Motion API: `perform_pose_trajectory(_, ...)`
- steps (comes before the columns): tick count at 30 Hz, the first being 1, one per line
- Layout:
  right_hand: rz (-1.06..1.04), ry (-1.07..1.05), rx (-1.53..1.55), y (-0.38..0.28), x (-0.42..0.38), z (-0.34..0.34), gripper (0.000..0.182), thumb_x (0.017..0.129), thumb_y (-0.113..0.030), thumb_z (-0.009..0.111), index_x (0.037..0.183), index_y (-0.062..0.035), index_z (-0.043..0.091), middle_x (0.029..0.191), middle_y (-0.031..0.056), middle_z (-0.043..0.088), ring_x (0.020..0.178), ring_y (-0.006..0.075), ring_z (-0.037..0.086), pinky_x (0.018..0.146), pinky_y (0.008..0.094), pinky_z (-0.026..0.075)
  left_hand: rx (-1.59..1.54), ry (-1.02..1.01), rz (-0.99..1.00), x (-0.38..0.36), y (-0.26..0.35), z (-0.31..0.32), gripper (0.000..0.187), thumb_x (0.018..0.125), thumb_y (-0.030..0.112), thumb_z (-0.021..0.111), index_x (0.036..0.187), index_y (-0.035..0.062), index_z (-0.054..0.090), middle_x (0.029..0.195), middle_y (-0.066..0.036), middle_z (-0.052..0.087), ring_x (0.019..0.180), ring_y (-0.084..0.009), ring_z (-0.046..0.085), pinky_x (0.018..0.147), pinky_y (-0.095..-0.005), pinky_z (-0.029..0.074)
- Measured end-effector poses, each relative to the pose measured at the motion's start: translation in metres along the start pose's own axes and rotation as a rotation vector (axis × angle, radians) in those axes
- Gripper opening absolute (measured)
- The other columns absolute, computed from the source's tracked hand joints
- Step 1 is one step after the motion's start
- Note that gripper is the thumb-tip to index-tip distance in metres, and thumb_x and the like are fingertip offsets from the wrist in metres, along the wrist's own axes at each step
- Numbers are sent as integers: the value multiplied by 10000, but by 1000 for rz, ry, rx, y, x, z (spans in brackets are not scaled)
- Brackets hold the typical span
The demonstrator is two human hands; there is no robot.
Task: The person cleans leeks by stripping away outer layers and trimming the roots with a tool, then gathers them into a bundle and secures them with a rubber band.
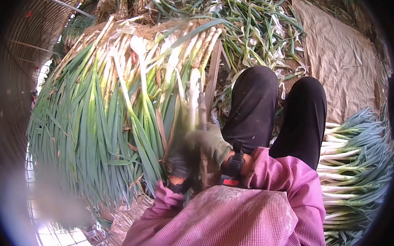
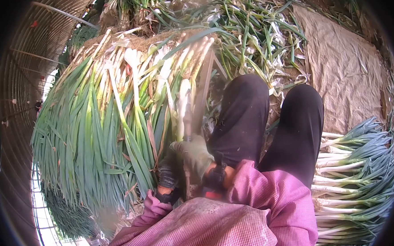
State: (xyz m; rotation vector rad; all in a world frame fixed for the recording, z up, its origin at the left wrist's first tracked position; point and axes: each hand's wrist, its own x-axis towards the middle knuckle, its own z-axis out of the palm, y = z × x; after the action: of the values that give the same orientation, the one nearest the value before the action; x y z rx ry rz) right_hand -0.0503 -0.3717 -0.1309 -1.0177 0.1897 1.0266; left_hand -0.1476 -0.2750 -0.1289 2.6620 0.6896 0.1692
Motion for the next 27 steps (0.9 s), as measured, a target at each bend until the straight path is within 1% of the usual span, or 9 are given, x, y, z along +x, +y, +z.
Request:
perform_pose_trajectory(5,52,-15,-23,-3,1,-1,266,781,-108,710,984,32,611,782,84,611,642,187,578,581,318,467,-214,-131,-81,1,-9,-4,274,830,242,666,981,19,616,787,-194,632,726,-369,622,658,-427,491)
perform_pose_trajectory(8,111,-44,-15,-9,-13,4,248,787,-88,694,985,33,608,768,78,607,621,184,565,562,315,458,-225,-107,143,21,-40,-9,246,828,238,673,920,15,628,726,-178,615,707,-342,620,627,-421,475)
perform_pose_trajectory(11,127,-88,-25,-17,-26,7,248,787,-68,680,998,39,604,782,82,610,625,184,566,563,313,457,-349,-364,-98,48,-14,-45,175,829,49,581,975,12,669,908,-165,643,834,-242,640,693,-339,493)
perform_pose_trajectory(12,123,-73,17,-15,-27,8,257,785,-63,678,1007,41,601,792,86,613,637,188,573,575,314,463,-78,-381,270,56,-29,-44,189,816,62,591,982,4,662,947,-173,638,843,-272,638,721,-341,495)
perform_pose_trajectory(15,23,-32,100,-3,-26,9,290,778,-53,677,1036,49,591,826,97,620,685,195,592,622,317,477,-203,-174,513,76,-10,-37,216,865,215,620,783,17,647,771,-141,608,713,-265,631,611,-372,487)
perform_pose_trajectory(18,-15,-28,59,-6,-23,5,317,777,-53,681,1061,47,584,858,103,628,734,197,601,669,319,484,310,-523,649,85,-35,-38,262,847,94,577,1087,11,644,1060,-161,628,964,-285,627,808,-342,507)
perform_pose_trajectory(23,11,-84,138,-14,-24,3,322,777,-60,687,1068,36,586,861,102,630,728,190,593,666,313,478,-781,-733,-242,29,-85,-2,337,863,113,578,1178,-6,586,1124,-144,619,1021,-254,614,866,-336,502)
perform_pose_trajectory(25,21,-55,7,-7,-19,1,322,776,-57,685,1069,34,586,853,103,630,718,192,592,656,312,475,-1084,-695,-481,17,-78,-5,317,888,150,563,1162,-9,580,1054,-130,623,918,-243,620,788,-334,518)
perform_pose_trajectory(27,10,-80,10,-8,-22,1,319,773,-56,687,1063,36,588,844,104,630,706,191,589,645,315,472,-1266,-602,-573,5,-22,-34,283,932,218,531,1093,-7,591,887,-110,634,690,-234,636,609,-333,552)
